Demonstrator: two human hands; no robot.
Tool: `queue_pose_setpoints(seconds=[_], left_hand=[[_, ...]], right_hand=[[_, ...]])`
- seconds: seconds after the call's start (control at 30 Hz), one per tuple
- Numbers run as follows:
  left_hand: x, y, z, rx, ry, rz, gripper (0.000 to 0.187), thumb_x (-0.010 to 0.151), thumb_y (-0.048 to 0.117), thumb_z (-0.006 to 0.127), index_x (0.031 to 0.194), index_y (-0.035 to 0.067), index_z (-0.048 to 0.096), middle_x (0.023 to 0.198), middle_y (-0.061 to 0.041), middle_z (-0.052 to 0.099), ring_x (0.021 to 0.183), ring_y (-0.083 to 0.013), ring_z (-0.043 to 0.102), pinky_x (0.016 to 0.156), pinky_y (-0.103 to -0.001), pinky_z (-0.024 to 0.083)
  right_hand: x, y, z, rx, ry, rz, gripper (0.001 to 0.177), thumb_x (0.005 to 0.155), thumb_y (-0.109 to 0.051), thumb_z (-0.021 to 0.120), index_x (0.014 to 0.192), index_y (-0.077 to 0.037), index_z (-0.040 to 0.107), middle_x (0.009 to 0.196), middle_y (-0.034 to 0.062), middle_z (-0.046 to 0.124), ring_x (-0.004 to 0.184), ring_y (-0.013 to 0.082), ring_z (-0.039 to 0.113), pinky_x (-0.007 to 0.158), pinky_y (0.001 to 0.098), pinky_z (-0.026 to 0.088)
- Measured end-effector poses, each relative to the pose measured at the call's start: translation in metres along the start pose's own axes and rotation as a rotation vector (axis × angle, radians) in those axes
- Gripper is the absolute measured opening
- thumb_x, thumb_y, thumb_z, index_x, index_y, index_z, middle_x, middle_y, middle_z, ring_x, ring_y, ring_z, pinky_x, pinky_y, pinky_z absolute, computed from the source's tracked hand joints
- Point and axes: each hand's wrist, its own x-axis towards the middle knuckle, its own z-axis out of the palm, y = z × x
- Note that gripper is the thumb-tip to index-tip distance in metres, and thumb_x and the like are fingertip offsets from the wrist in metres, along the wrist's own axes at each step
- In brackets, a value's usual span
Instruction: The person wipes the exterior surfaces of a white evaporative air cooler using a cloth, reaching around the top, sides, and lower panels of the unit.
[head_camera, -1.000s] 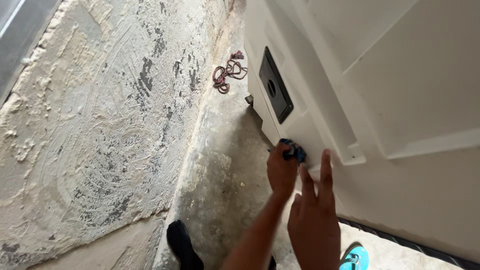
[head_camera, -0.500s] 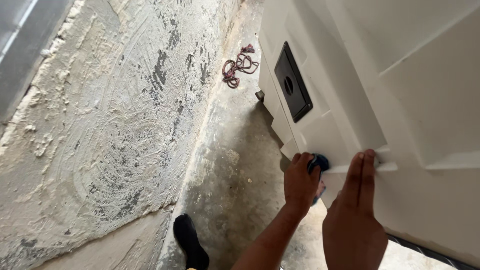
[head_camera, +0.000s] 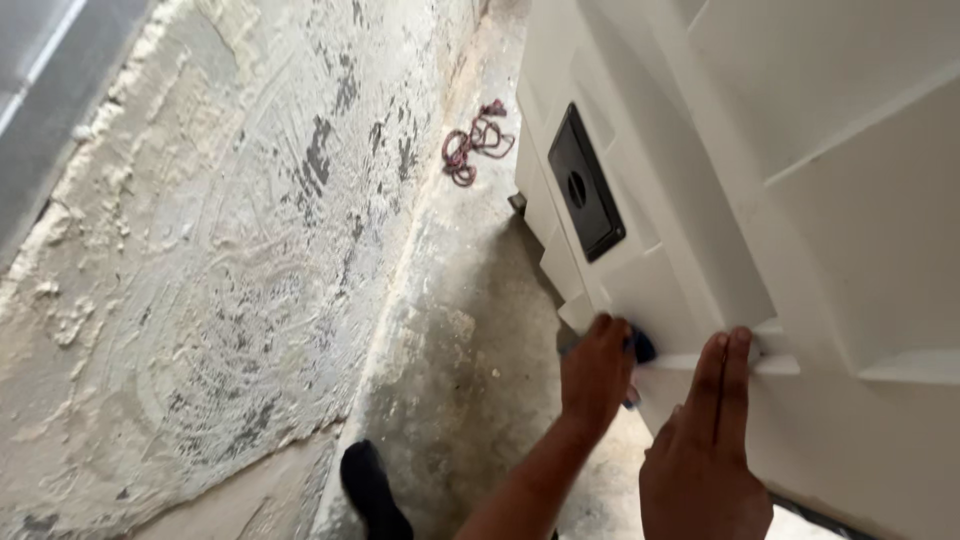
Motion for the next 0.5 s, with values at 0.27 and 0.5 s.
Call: queue_pose_setpoints(seconds=[0.27, 0.5], left_hand=[[0.007, 0.002, -0.005, -0.111, 0.21, -0.247, 0.021, 0.089, 0.014, 0.07, 0.109, 0.011, 0.066, 0.114, -0.009, 0.066, 0.094, -0.0334, 0.069, 0.077, -0.046, 0.056], [-0.026, -0.005, 0.013, -0.334, 0.274, -0.123, 0.032, 0.091, 0.014, 0.066, 0.122, 0.006, 0.063, 0.118, -0.019, 0.065, 0.104, -0.042, 0.064, 0.083, -0.05, 0.053]], right_hand=[[-0.011, -0.008, 0.003, 0.048, -0.026, 0.023, 0.083, 0.086, -0.023, 0.063, 0.161, -0.003, 0.032, 0.169, 0.0112, 0.033, 0.107, 0.0178, 0.073, 0.045, 0.0282, 0.058], [-0.011, -0.002, 0.002, 0.179, -0.016, 0.056, 0.082, 0.087, -0.02, 0.061, 0.162, -0.006, 0.032, 0.17, 0.0092, 0.032, 0.114, 0.0207, 0.071, 0.059, 0.0312, 0.063]])
